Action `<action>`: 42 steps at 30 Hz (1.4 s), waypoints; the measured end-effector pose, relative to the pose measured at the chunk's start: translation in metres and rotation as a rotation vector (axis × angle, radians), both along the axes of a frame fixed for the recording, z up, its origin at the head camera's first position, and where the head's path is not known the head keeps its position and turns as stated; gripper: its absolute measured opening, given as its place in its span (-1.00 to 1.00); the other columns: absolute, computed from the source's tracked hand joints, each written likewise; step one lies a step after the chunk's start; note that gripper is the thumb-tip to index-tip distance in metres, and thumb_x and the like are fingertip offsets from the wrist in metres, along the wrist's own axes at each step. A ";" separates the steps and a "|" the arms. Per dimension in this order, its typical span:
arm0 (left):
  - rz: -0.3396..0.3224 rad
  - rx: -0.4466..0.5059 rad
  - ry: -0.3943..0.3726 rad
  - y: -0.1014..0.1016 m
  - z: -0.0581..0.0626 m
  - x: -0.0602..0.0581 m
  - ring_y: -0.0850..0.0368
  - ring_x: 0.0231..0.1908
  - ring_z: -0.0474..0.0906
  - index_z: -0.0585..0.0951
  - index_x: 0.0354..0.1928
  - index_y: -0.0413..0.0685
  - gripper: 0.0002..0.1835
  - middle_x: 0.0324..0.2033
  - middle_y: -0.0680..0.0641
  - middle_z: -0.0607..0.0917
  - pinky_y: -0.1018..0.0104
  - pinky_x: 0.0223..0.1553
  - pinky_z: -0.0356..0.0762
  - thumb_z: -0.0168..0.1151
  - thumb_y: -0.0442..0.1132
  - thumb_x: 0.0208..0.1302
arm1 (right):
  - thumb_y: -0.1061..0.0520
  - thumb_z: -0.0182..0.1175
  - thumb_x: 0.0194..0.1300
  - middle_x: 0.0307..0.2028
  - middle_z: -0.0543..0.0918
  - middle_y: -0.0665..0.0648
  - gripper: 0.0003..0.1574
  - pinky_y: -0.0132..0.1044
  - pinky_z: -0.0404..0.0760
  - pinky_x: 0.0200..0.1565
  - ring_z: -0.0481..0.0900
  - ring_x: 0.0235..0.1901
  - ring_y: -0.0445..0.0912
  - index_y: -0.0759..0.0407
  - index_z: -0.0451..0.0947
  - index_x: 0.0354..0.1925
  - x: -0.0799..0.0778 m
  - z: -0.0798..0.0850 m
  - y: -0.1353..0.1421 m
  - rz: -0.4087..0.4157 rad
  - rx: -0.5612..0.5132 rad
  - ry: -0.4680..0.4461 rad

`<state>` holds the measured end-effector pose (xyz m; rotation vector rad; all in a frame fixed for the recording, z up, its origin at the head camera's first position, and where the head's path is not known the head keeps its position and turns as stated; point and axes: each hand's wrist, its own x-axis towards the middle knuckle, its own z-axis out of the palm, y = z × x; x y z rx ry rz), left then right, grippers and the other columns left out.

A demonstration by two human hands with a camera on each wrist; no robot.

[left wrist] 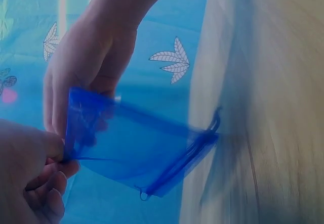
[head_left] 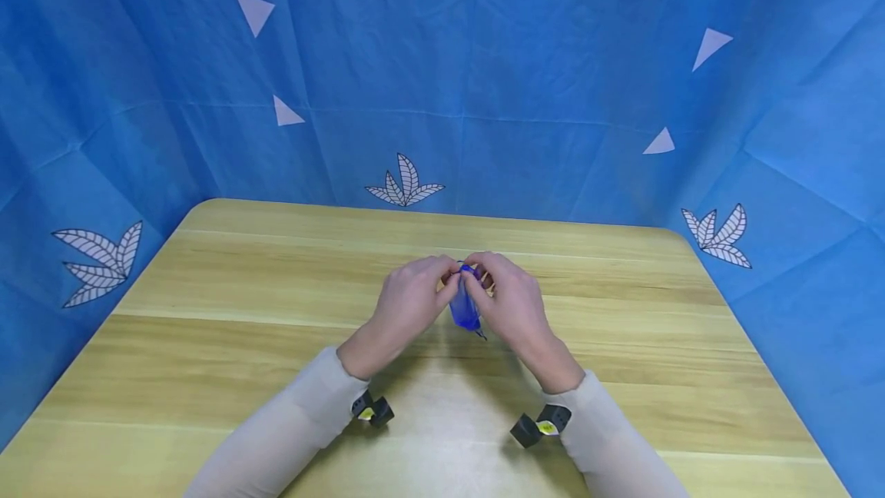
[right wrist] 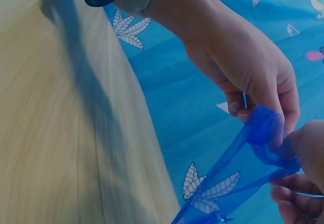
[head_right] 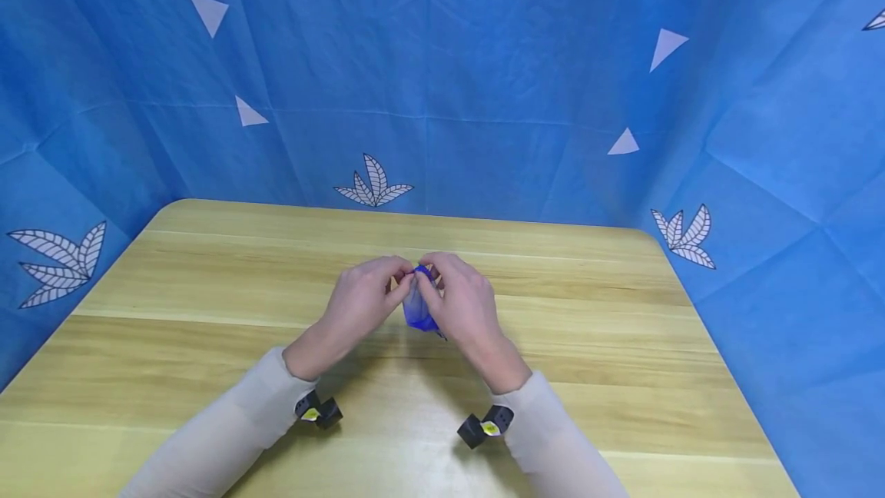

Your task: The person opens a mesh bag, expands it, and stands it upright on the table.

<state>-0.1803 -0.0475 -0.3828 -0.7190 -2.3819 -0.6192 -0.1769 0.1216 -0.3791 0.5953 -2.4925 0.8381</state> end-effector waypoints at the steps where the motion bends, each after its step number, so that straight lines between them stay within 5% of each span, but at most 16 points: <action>1: -0.007 -0.005 0.005 0.000 0.000 0.000 0.26 -0.57 0.50 0.66 -0.33 -0.04 -0.95 -0.50 0.09 0.65 0.45 -0.60 0.40 0.30 -0.25 0.29 | 0.12 0.23 0.37 -0.37 0.65 0.00 -0.87 -0.27 0.55 -0.42 0.59 -0.43 -0.13 0.11 0.64 -0.14 0.000 -0.001 0.000 0.008 0.004 0.012; 5: -0.045 -0.023 0.048 0.001 -0.001 0.001 0.25 -0.55 0.50 0.64 -0.36 -0.05 -0.94 -0.51 0.08 0.63 0.42 -0.56 0.45 0.30 -0.28 0.28 | 0.15 0.23 0.35 -0.39 0.67 0.01 -0.92 -0.25 0.54 -0.44 0.60 -0.44 -0.12 0.11 0.65 -0.23 -0.001 -0.003 -0.001 -0.014 0.008 0.040; 12: -0.106 -0.038 0.094 0.003 0.000 0.007 0.25 -0.57 0.40 0.58 -0.39 -0.02 -0.89 -0.51 0.09 0.59 0.44 -0.57 0.40 0.24 -0.32 0.31 | 0.17 0.26 0.24 -0.52 0.59 -0.02 -0.92 -0.25 0.44 -0.53 0.50 -0.58 -0.15 0.11 0.52 -0.35 0.001 -0.003 -0.003 -0.127 0.002 -0.043; 21: -0.024 -0.040 0.053 0.003 -0.001 0.008 0.26 -0.60 0.39 0.60 -0.35 -0.04 -0.94 -0.55 0.07 0.58 0.45 -0.63 0.36 0.29 -0.28 0.28 | 0.20 0.22 0.30 -0.50 0.62 -0.02 -0.91 -0.27 0.44 -0.55 0.52 -0.56 -0.17 0.13 0.50 -0.22 -0.001 -0.006 -0.002 -0.068 0.021 0.030; 33: 0.023 -0.029 -0.016 0.003 -0.001 0.004 0.24 -0.59 0.47 0.61 -0.28 -0.05 -0.92 -0.53 0.09 0.63 0.46 -0.65 0.36 0.29 -0.21 0.30 | 0.19 0.32 0.24 -0.58 0.62 -0.01 -0.84 -0.21 0.46 -0.55 0.50 -0.64 -0.17 0.12 0.49 -0.39 0.001 -0.007 -0.003 -0.088 0.030 0.091; 42: 0.035 -0.044 0.029 0.000 -0.005 0.003 0.27 -0.69 0.36 0.55 -0.34 -0.08 -0.92 -0.61 0.10 0.53 0.45 -0.72 0.28 0.25 -0.28 0.28 | 0.15 0.34 0.24 -0.59 0.63 -0.03 -0.83 -0.25 0.44 -0.59 0.50 -0.66 -0.17 0.11 0.52 -0.41 0.001 -0.008 -0.003 -0.097 0.040 0.105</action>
